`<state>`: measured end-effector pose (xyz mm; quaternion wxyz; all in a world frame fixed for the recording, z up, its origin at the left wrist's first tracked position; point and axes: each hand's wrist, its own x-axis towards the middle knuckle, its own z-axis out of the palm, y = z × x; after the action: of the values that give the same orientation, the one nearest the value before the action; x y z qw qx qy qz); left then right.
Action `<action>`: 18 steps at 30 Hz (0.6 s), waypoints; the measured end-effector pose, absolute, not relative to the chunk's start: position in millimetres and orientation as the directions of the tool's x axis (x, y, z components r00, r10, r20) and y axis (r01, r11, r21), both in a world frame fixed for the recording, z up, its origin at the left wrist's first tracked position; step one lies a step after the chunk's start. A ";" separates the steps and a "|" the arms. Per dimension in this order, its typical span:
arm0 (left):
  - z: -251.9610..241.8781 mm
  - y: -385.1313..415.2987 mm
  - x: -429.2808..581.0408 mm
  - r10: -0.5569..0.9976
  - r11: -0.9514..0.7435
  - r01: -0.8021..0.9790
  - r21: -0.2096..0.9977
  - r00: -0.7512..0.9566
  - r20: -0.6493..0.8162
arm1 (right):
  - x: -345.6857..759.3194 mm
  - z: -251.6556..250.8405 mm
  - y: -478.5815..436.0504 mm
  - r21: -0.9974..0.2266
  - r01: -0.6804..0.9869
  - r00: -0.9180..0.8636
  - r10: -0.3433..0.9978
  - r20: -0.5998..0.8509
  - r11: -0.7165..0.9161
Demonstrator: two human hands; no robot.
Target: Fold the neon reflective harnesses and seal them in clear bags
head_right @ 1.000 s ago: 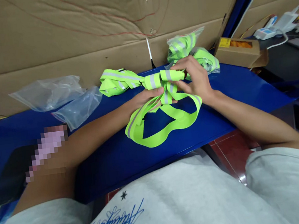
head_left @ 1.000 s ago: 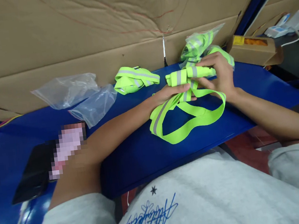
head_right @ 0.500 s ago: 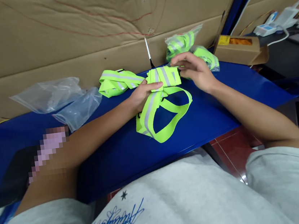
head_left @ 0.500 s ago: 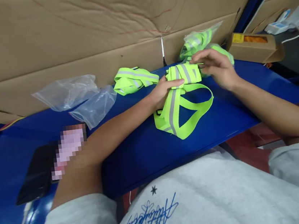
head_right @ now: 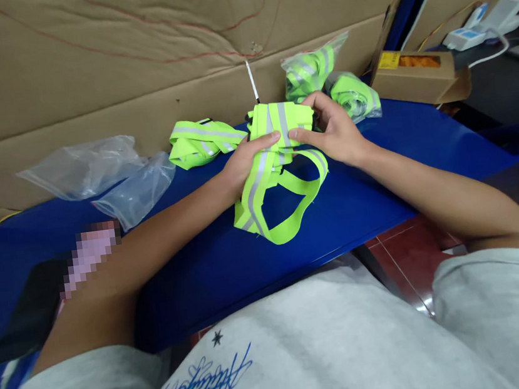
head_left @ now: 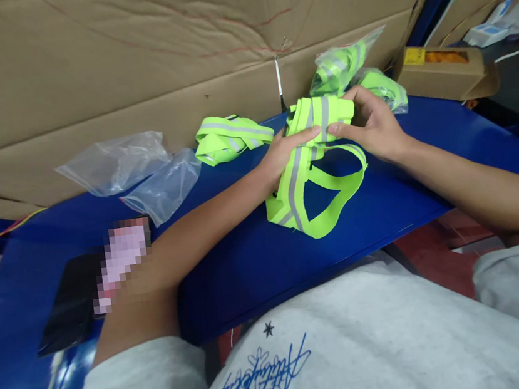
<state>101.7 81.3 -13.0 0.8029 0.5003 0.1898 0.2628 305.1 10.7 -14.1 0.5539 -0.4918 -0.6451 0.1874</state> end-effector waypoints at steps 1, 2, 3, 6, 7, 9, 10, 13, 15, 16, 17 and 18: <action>-14.0 80.9 102.1 0.631 0.342 -0.226 0.912 0.775 -0.045 | 303.8 -14.4 9.7 -0.766 0.454 0.109 0.824 0.555 0.455; -15.2 80.8 102.5 0.646 0.325 -0.218 0.920 0.762 -0.048 | 302.1 -14.9 8.6 -0.743 0.480 0.122 0.803 0.583 0.467; -16.5 81.0 102.6 0.654 0.313 -0.207 0.927 0.754 -0.052 | 300.0 -15.6 7.4 -0.720 0.504 0.132 0.781 0.610 0.477; -17.9 80.2 102.2 0.666 0.290 -0.177 0.941 0.743 -0.066 | 292.1 -16.6 2.9 -0.682 0.528 0.160 0.729 0.665 0.506; -17.0 78.8 101.7 0.657 0.280 -0.172 0.944 0.751 -0.058 | 289.4 -16.0 0.9 -0.676 0.526 0.165 0.718 0.677 0.516; -13.6 74.4 100.6 0.616 0.247 -0.171 0.954 0.787 -0.018 | 284.6 -13.0 -3.8 -0.632 0.556 0.171 0.670 0.722 0.539; -11.6 71.7 100.1 0.595 0.222 -0.178 0.959 0.803 0.011 | 282.8 -10.9 -6.4 -0.596 0.585 0.169 0.636 0.753 0.550; -8.1 64.6 99.0 0.553 0.181 -0.193 0.964 0.831 0.062 | 280.9 -4.9 -13.3 -0.500 0.661 0.150 0.554 0.819 0.560; -8.9 63.3 98.7 0.510 0.241 -0.201 0.949 0.858 0.052 | 283.0 -2.6 -15.4 -0.514 0.665 0.143 0.583 0.800 0.542; -10.1 64.0 98.7 0.479 0.287 -0.199 0.937 0.877 0.040 | 285.2 -1.7 -15.4 -0.520 0.672 0.134 0.604 0.786 0.528; -11.6 65.6 98.9 0.448 0.330 -0.192 0.924 0.894 0.025 | 287.8 -0.9 -14.9 -0.518 0.682 0.120 0.620 0.775 0.516; -13.3 67.9 99.1 0.423 0.367 -0.180 0.913 0.906 0.008 | 290.9 0.0 -13.9 -0.510 0.693 0.102 0.632 0.768 0.509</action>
<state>99.1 67.9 -13.3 0.8188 0.5316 0.1144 0.1840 290.9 -13.9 0.0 0.5532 -0.4947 -0.6697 -0.0277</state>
